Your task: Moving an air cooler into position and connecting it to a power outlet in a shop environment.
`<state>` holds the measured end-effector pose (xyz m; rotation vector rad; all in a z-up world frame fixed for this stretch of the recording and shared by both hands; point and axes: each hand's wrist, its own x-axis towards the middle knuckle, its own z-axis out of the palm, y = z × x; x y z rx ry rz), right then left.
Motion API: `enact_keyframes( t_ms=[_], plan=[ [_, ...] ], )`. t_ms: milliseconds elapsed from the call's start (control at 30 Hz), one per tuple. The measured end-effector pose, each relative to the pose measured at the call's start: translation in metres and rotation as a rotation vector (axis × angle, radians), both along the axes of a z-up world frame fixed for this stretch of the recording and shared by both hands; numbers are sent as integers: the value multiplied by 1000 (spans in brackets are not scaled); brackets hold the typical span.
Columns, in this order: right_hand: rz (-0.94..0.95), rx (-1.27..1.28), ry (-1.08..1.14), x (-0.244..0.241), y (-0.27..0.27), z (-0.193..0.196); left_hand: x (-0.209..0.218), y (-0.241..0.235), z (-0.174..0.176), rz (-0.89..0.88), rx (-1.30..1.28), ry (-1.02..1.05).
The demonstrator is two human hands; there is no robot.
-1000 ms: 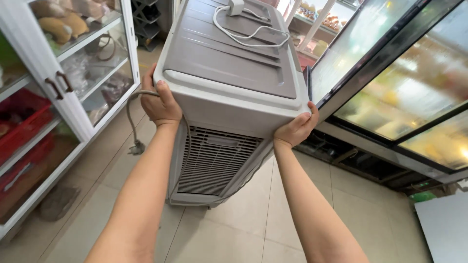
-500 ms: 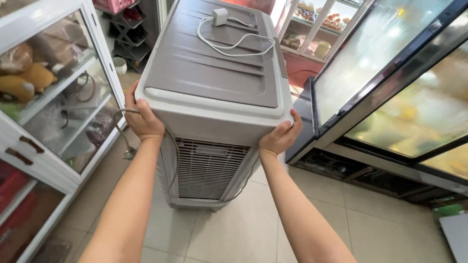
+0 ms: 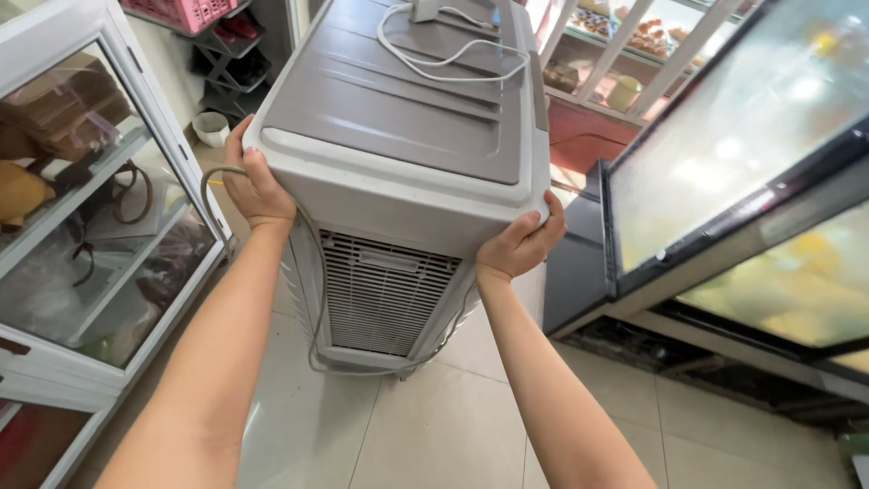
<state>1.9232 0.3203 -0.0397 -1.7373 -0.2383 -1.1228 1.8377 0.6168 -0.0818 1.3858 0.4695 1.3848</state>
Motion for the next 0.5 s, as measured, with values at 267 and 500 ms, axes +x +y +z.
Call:
enact_keyframes(
  t_ms=[267, 500],
  plan=[
    [53, -23, 68, 60, 43, -15, 86, 68, -21, -66, 61, 23],
    [130, -161, -119, 83, 87, -31, 152, 162, -47, -205, 33, 32]
  ],
)
